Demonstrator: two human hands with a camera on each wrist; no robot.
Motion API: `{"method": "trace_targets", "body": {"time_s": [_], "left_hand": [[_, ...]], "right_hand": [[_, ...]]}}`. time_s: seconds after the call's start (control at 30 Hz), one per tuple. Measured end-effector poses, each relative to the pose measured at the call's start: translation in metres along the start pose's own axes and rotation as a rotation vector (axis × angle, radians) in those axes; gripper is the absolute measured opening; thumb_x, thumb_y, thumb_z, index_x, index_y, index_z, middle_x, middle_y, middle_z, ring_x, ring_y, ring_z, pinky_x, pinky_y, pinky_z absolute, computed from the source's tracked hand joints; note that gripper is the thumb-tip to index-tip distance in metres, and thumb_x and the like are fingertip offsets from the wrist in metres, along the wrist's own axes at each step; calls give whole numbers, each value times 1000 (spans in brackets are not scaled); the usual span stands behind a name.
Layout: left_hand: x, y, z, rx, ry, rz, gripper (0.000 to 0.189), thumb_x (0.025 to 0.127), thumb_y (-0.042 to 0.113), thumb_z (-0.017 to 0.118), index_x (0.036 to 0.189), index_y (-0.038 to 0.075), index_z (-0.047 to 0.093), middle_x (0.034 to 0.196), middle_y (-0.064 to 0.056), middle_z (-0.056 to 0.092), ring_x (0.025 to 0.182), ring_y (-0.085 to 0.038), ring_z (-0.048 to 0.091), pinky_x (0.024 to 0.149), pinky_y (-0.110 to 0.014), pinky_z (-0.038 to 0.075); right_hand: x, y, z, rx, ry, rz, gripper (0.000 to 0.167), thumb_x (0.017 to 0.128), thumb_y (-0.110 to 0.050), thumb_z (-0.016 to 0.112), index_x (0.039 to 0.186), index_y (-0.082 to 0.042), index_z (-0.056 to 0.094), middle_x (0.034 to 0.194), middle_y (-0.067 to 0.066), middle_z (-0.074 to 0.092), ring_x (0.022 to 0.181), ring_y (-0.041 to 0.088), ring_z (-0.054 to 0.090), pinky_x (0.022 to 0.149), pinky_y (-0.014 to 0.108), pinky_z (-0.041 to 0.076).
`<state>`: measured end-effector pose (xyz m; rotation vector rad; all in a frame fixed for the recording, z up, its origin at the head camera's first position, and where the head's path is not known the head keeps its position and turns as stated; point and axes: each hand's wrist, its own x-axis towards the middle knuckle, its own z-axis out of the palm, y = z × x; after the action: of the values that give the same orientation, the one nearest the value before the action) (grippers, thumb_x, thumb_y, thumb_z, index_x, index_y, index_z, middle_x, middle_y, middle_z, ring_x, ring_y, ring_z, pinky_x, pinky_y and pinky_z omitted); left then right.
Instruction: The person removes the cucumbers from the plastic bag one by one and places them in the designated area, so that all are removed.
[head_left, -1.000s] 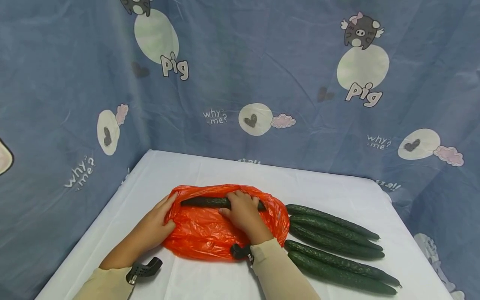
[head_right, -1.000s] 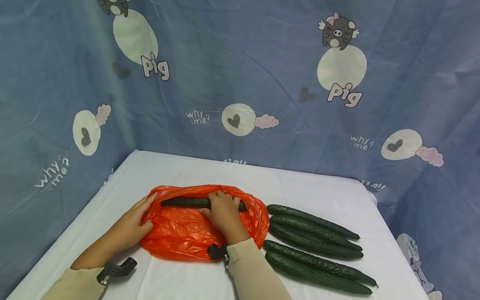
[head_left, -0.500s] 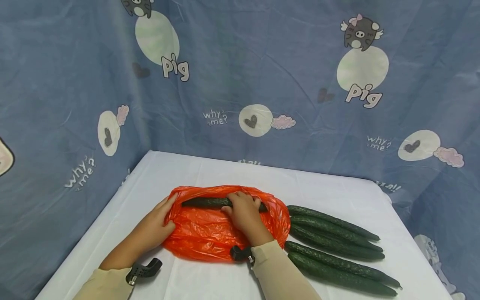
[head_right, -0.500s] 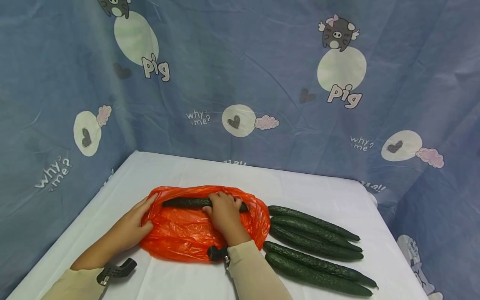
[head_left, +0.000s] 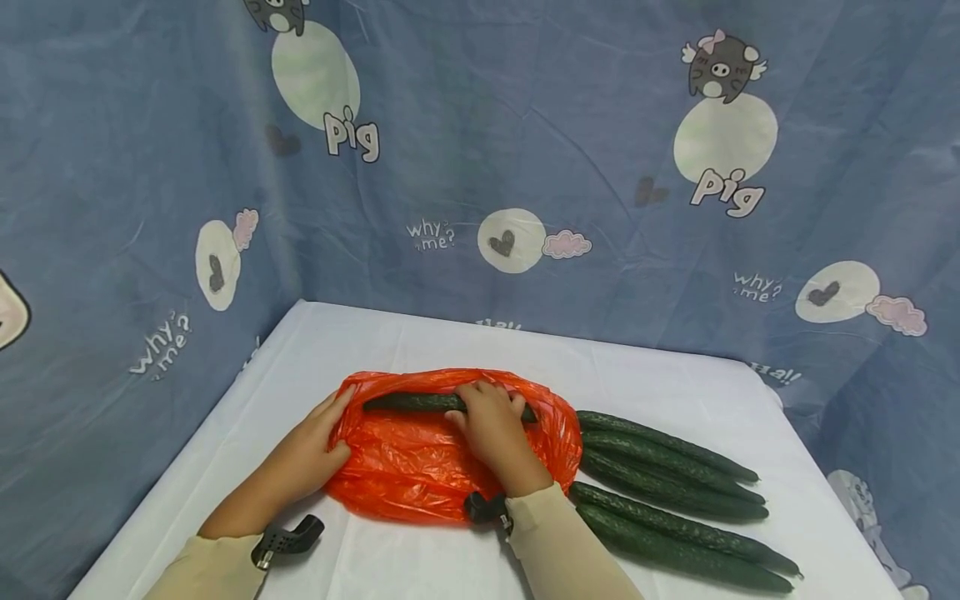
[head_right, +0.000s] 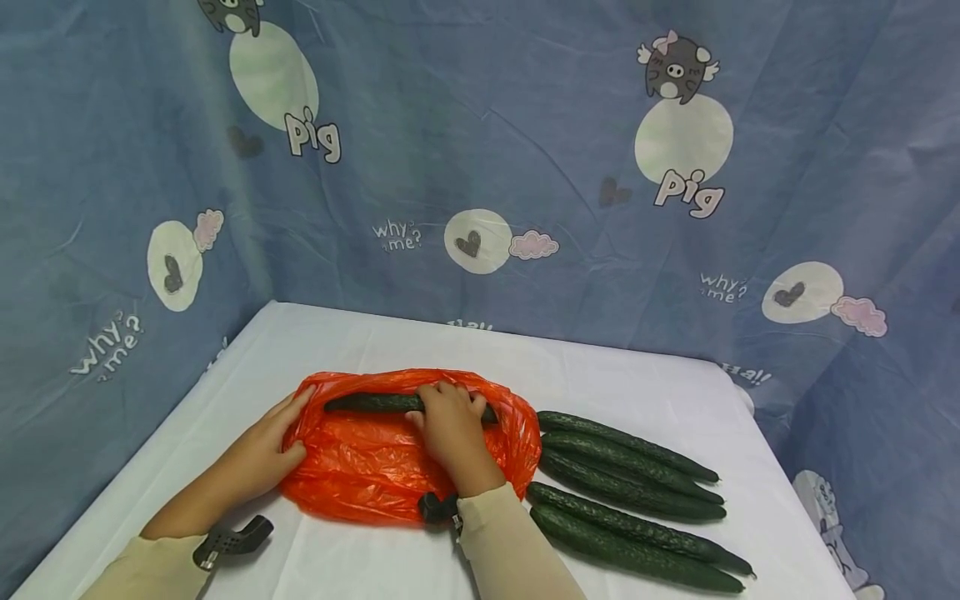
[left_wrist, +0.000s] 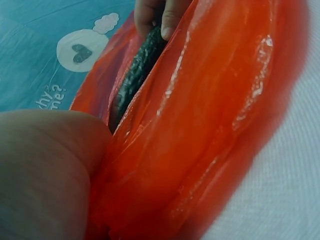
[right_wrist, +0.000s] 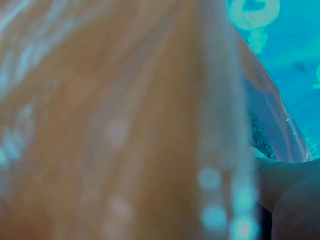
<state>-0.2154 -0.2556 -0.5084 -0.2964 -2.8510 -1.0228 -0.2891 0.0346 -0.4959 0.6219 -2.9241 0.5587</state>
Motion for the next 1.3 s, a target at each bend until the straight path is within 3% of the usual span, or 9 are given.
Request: {"method": "trace_targets", "body": {"time_s": [0.47,0.73,1.1,1.3], "left_hand": [[1,-2,-1,13,14,1,86,88,0,60,167,8,25,169,-25,28,150,-51,35,114,-70,37],[2,-2,-1,9,10,-13,87,89,1,61,167,8,24,169,-25,27,151,-51,34,114,-71,37],[1,-2,-3,3,53,-31,91,91,3,62,169,14,17,171,-25,24,151,-51,33,114,-71,35],[1,-1,-6,-9,75,-29,91,90,2,60,169,13,17,171,-25,22,151,-51,33,114,-72,35]], "right_hand": [[-8,-17,-31,-14,-14,-36,41,97,-43,71,133,-24,68,127,1,68,114,26,59,86,47,35],[-9,-18,-46,-3,-72,-11,43,98,-41,70,138,-24,66,133,2,67,118,27,58,94,54,38],[-19,-21,-71,5,-128,-27,39,99,-39,70,135,-24,67,125,3,67,119,27,61,96,59,42],[-22,-20,-88,49,-154,-67,40,98,-37,71,134,-20,66,122,3,66,114,25,63,96,50,51]]}}
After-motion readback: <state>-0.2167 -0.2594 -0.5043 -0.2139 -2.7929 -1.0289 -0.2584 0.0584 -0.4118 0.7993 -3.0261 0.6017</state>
